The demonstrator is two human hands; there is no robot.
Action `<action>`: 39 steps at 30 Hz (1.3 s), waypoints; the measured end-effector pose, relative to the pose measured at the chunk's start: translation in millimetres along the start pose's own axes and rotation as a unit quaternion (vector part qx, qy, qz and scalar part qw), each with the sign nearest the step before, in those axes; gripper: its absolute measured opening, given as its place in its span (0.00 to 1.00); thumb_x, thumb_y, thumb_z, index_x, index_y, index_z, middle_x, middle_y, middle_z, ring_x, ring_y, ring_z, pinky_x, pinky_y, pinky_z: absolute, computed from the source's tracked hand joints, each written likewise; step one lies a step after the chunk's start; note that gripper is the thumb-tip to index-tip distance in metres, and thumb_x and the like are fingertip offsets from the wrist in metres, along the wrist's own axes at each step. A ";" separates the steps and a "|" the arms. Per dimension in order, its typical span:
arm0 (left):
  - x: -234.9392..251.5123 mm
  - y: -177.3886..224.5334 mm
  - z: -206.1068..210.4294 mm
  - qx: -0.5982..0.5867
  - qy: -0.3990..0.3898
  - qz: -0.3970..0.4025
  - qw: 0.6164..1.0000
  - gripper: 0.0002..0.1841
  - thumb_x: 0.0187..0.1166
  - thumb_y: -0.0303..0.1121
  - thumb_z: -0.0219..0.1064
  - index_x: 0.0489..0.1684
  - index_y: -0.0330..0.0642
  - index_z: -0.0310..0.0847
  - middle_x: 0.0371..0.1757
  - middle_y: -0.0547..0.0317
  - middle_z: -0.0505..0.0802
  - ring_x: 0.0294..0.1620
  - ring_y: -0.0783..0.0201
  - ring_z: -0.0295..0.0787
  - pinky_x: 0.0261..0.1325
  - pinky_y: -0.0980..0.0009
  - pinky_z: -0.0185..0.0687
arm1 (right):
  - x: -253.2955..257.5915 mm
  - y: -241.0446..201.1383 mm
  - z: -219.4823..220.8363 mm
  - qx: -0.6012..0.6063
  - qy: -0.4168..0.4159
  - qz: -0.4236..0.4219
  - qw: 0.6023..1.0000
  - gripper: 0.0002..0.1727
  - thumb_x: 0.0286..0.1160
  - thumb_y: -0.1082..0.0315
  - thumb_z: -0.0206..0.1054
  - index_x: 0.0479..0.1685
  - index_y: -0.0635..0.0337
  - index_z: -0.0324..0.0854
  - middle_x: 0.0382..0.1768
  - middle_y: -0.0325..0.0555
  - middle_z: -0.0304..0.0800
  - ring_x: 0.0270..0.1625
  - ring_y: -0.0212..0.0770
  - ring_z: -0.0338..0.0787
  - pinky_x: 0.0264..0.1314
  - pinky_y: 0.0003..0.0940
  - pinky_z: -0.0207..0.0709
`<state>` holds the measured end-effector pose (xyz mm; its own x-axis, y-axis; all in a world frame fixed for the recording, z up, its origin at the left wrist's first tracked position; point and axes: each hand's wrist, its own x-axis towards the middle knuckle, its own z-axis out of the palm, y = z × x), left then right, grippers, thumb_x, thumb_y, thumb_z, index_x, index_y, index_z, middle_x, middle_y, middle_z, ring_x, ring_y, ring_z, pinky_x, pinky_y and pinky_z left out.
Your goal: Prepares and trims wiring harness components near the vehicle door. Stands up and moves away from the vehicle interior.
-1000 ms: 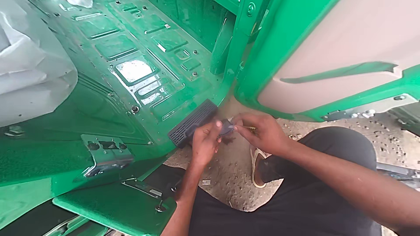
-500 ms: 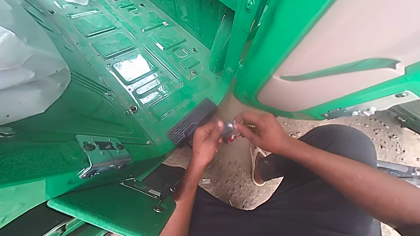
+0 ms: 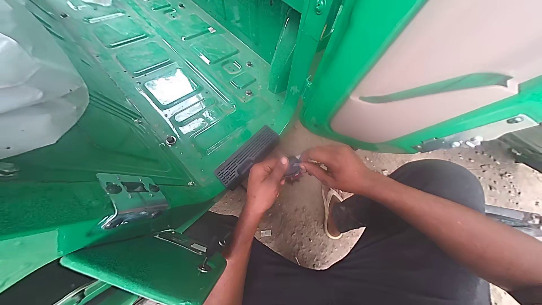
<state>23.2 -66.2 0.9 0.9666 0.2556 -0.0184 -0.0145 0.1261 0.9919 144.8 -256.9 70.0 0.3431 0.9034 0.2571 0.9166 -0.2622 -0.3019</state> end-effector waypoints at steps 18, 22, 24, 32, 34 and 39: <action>-6.5 -2.9 8.7 0.118 0.032 0.075 0.990 0.20 0.92 0.44 0.57 0.32 0.44 0.89 0.22 0.62 0.88 0.16 0.66 0.82 0.19 0.69 0.81 | -6.2 -8.8 8.9 0.363 -0.045 0.223 0.904 0.07 0.85 0.63 0.67 0.44 0.56 0.82 0.18 0.40 0.79 0.18 0.33 0.77 0.21 0.27 0.72; -7.6 -4.5 10.4 0.139 0.043 0.095 0.985 0.19 0.92 0.43 0.57 0.34 0.45 0.90 0.22 0.64 0.88 0.16 0.68 0.81 0.19 0.70 0.81 | -4.4 -10.1 7.7 0.423 -0.058 0.252 0.869 0.06 0.84 0.66 0.67 0.44 0.59 0.80 0.19 0.44 0.79 0.18 0.35 0.77 0.22 0.27 0.72; -7.9 -4.9 11.9 0.153 0.046 0.108 0.981 0.19 0.92 0.43 0.56 0.36 0.45 0.91 0.22 0.65 0.88 0.16 0.70 0.82 0.20 0.70 0.82 | -3.6 -12.0 5.2 0.445 -0.064 0.273 0.850 0.06 0.84 0.67 0.67 0.44 0.61 0.79 0.20 0.46 0.80 0.19 0.34 0.77 0.23 0.25 0.71; -6.9 -7.2 9.4 0.238 -0.001 0.114 0.964 0.14 0.75 0.43 0.71 0.51 0.47 0.91 0.39 0.68 0.96 0.38 0.76 0.92 0.44 0.70 0.92 | -2.5 -14.7 -2.7 0.485 -0.104 0.374 0.784 0.05 0.85 0.67 0.67 0.46 0.60 0.79 0.24 0.46 0.82 0.16 0.30 0.75 0.16 0.20 0.66; -7.3 -6.7 10.7 0.250 -0.006 0.106 0.962 0.15 0.67 0.37 0.71 0.52 0.48 0.91 0.40 0.68 0.96 0.40 0.76 0.92 0.46 0.68 0.91 | -3.3 -13.3 -3.9 0.492 -0.109 0.383 0.774 0.05 0.86 0.67 0.66 0.47 0.59 0.79 0.22 0.46 0.80 0.15 0.30 0.73 0.14 0.19 0.63; -7.1 -9.5 7.2 0.193 -0.027 0.118 0.974 0.17 0.75 0.42 0.68 0.55 0.44 0.89 0.41 0.66 0.95 0.40 0.74 0.92 0.45 0.67 0.91 | -2.5 -13.7 -5.4 0.505 -0.102 0.383 0.767 0.05 0.86 0.67 0.65 0.47 0.59 0.79 0.20 0.45 0.78 0.13 0.29 0.71 0.13 0.18 0.61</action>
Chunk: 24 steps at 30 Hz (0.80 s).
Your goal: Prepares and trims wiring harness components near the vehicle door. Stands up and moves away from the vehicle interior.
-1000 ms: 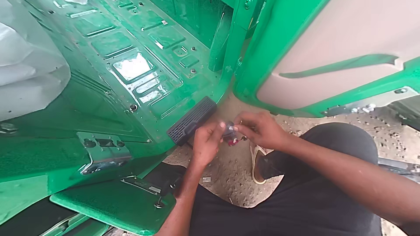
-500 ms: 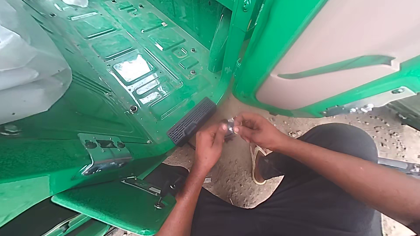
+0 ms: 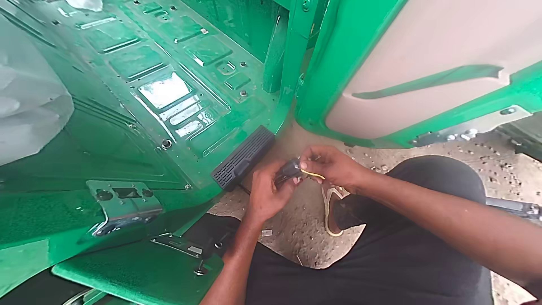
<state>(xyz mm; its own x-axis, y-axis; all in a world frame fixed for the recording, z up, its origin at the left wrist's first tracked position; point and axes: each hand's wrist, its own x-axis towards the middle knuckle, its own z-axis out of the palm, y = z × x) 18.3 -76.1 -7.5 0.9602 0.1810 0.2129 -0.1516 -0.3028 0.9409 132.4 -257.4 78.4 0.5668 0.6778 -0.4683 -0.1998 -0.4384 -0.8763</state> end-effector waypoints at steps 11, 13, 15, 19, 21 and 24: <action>0.7 -0.5 6.3 -0.028 0.044 -0.024 0.998 0.19 0.71 0.30 0.68 0.62 0.45 0.88 0.48 0.64 0.95 0.47 0.71 0.93 0.51 0.66 0.92 | 1.3 7.5 4.8 0.064 -0.003 0.058 0.996 0.06 0.87 0.64 0.65 0.51 0.56 0.77 0.19 0.44 0.75 0.12 0.29 0.70 0.11 0.20 0.63; 1.3 -0.6 6.4 -0.043 0.044 -0.024 0.998 0.19 0.72 0.30 0.68 0.63 0.44 0.87 0.48 0.63 0.95 0.46 0.70 0.93 0.51 0.65 0.92 | 2.3 7.9 5.0 0.057 0.000 0.045 0.997 0.06 0.87 0.64 0.65 0.50 0.56 0.78 0.19 0.44 0.75 0.11 0.29 0.70 0.11 0.19 0.63; 2.0 -1.1 6.5 -0.054 0.042 -0.024 0.997 0.18 0.74 0.30 0.67 0.63 0.43 0.87 0.46 0.62 0.95 0.44 0.70 0.93 0.48 0.66 0.92 | 3.8 9.0 3.7 0.010 0.006 -0.005 1.000 0.06 0.86 0.66 0.66 0.50 0.59 0.79 0.19 0.45 0.77 0.13 0.29 0.72 0.14 0.19 0.64; 3.9 -5.9 3.6 -0.142 0.035 -0.054 0.988 0.15 0.80 0.30 0.65 0.61 0.39 0.86 0.37 0.58 0.93 0.25 0.67 0.84 0.27 0.70 0.82 | 5.8 4.5 -1.8 -0.195 0.046 -0.141 0.969 0.05 0.84 0.64 0.67 0.47 0.54 0.84 0.19 0.39 0.82 0.18 0.32 0.78 0.21 0.27 0.73; 3.6 -9.4 0.9 -0.176 0.024 -0.068 0.982 0.15 0.82 0.30 0.62 0.61 0.39 0.86 0.35 0.56 0.91 0.21 0.65 0.80 0.23 0.70 0.78 | 2.1 2.0 -1.4 -0.269 0.067 -0.172 0.945 0.05 0.84 0.61 0.67 0.46 0.50 0.86 0.20 0.33 0.82 0.19 0.29 0.79 0.22 0.27 0.75; 4.2 -11.2 1.7 -0.202 0.008 -0.079 0.976 0.15 0.83 0.30 0.59 0.61 0.39 0.86 0.33 0.55 0.90 0.21 0.65 0.80 0.23 0.70 0.79 | 2.5 4.1 -0.8 -0.301 0.071 -0.194 0.931 0.05 0.83 0.61 0.68 0.47 0.49 0.87 0.21 0.32 0.83 0.20 0.28 0.79 0.22 0.28 0.76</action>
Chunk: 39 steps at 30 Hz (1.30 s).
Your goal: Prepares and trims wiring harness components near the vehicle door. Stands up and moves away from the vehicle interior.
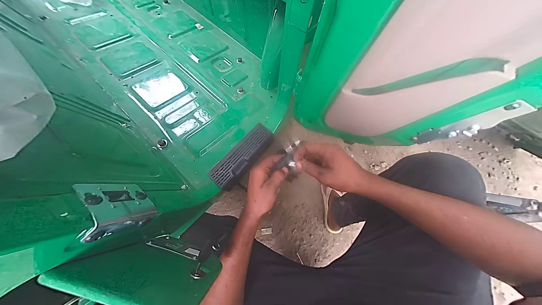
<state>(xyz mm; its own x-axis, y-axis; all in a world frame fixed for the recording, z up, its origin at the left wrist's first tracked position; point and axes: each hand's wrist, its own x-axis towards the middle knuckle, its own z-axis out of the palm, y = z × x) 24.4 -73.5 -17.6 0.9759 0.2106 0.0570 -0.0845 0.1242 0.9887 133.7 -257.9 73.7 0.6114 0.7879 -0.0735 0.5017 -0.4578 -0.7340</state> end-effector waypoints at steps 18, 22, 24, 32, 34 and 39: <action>-2.8 5.8 4.3 -0.053 -0.021 -0.013 0.998 0.14 0.83 0.29 0.60 0.59 0.36 0.88 0.29 0.54 0.87 0.19 0.67 0.76 0.21 0.72 0.76 | -5.1 9.9 7.1 0.052 0.028 -0.046 0.997 0.03 0.79 0.67 0.72 0.44 0.54 0.88 0.20 0.32 0.85 0.19 0.27 0.79 0.21 0.25 0.76; -2.5 8.0 5.0 -0.059 -0.018 0.004 0.998 0.14 0.81 0.27 0.63 0.59 0.37 0.87 0.32 0.53 0.89 0.20 0.67 0.77 0.22 0.73 0.76 | -3.8 12.7 13.7 0.171 0.027 -0.032 0.984 0.04 0.78 0.71 0.71 0.44 0.61 0.87 0.22 0.40 0.85 0.20 0.31 0.80 0.23 0.26 0.76; -2.9 9.8 4.9 -0.054 -0.011 0.014 0.998 0.14 0.80 0.26 0.64 0.59 0.36 0.87 0.35 0.53 0.91 0.22 0.67 0.79 0.24 0.73 0.76 | -2.8 10.4 15.6 0.237 0.019 -0.017 0.971 0.04 0.78 0.74 0.70 0.44 0.65 0.86 0.23 0.44 0.85 0.21 0.33 0.81 0.25 0.26 0.77; -2.2 9.4 4.2 0.005 0.001 0.021 1.000 0.18 0.75 0.26 0.67 0.64 0.39 0.86 0.41 0.56 0.94 0.27 0.67 0.84 0.29 0.71 0.81 | -2.5 14.7 21.0 0.345 0.008 0.043 0.938 0.04 0.77 0.74 0.70 0.44 0.65 0.85 0.21 0.45 0.83 0.18 0.30 0.77 0.20 0.21 0.71; -0.8 6.6 5.0 0.014 0.003 0.022 1.000 0.19 0.75 0.27 0.67 0.65 0.39 0.85 0.42 0.56 0.94 0.27 0.67 0.84 0.29 0.71 0.81 | -1.9 15.7 20.3 0.344 0.005 0.062 0.937 0.04 0.77 0.74 0.70 0.45 0.65 0.86 0.21 0.45 0.84 0.18 0.30 0.78 0.20 0.21 0.71; 0.8 -4.9 2.9 -0.019 -0.020 0.001 1.000 0.15 0.79 0.29 0.67 0.62 0.36 0.85 0.40 0.52 0.93 0.26 0.64 0.85 0.27 0.70 0.83 | 5.5 14.3 4.5 0.151 -0.069 0.067 0.984 0.05 0.80 0.65 0.71 0.44 0.56 0.85 0.20 0.38 0.84 0.19 0.30 0.79 0.23 0.24 0.75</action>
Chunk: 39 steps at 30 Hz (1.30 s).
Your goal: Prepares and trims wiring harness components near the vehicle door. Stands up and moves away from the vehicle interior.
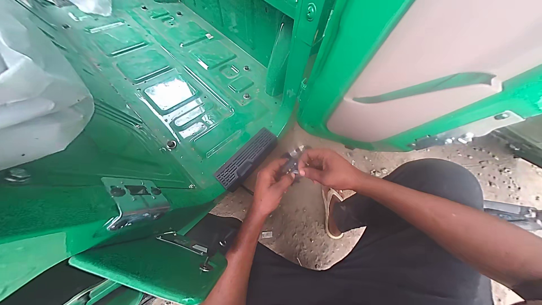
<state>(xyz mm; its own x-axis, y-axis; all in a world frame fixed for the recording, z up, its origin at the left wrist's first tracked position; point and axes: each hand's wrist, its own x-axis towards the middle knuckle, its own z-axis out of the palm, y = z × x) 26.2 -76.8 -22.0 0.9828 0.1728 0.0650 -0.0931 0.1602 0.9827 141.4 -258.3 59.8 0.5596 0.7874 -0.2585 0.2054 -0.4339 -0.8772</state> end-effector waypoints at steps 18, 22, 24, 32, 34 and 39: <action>-1.4 22.0 -1.7 -0.149 0.064 -0.215 0.963 0.20 0.85 0.37 0.52 0.27 0.35 0.84 0.21 0.48 0.90 0.18 0.63 0.87 0.19 0.72 0.81 | -2.4 -24.3 6.7 -0.216 0.059 0.040 0.974 0.18 0.58 0.47 0.87 0.39 0.46 0.92 0.25 0.31 0.88 0.26 0.27 0.84 0.31 0.32 0.79; -0.9 19.0 -4.6 -0.173 0.051 -0.207 0.962 0.20 0.86 0.37 0.53 0.28 0.33 0.85 0.22 0.49 0.90 0.18 0.64 0.86 0.19 0.73 0.82 | 0.4 -22.7 -0.1 -0.205 0.019 0.041 0.978 0.18 0.64 0.48 0.84 0.46 0.46 0.90 0.30 0.31 0.91 0.29 0.27 0.87 0.34 0.31 0.83; -0.9 16.8 -6.6 -0.169 0.043 -0.181 0.968 0.20 0.84 0.37 0.54 0.24 0.35 0.85 0.21 0.51 0.89 0.18 0.66 0.84 0.19 0.75 0.79 | 1.5 -23.0 -10.6 -0.230 -0.024 0.043 0.972 0.20 0.71 0.47 0.79 0.57 0.44 0.89 0.34 0.32 0.92 0.32 0.28 0.89 0.38 0.32 0.85; 0.9 18.3 -6.8 -0.200 0.010 -0.182 0.963 0.20 0.86 0.36 0.48 0.40 0.38 0.89 0.29 0.46 0.92 0.21 0.63 0.88 0.21 0.72 0.83 | -4.8 -22.7 -16.2 -0.199 0.002 0.031 0.979 0.12 0.67 0.54 0.83 0.36 0.49 0.89 0.23 0.32 0.88 0.24 0.28 0.85 0.28 0.29 0.81; 2.8 18.6 -8.9 -0.209 -0.023 -0.178 0.961 0.22 0.88 0.34 0.46 0.69 0.47 0.86 0.41 0.44 0.92 0.26 0.63 0.88 0.23 0.72 0.83 | -6.8 -19.2 -15.9 -0.164 0.026 0.001 0.986 0.11 0.64 0.57 0.85 0.36 0.49 0.90 0.23 0.32 0.89 0.24 0.28 0.85 0.28 0.29 0.81; 5.5 16.2 -8.6 -0.276 -0.063 -0.218 0.934 0.20 0.89 0.31 0.47 0.67 0.43 0.86 0.39 0.45 0.93 0.23 0.65 0.87 0.20 0.75 0.82 | -12.2 -16.3 -14.9 -0.202 0.083 -0.100 0.971 0.13 0.63 0.55 0.85 0.30 0.49 0.87 0.19 0.29 0.83 0.21 0.23 0.79 0.24 0.25 0.73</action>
<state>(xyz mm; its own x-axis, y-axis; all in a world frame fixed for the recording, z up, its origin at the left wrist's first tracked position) 28.7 -64.9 -7.3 0.9544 -0.1365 -0.2654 0.2861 0.6717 0.6834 143.2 -267.4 83.2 0.5909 0.8067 -0.0017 0.6028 -0.4430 -0.6636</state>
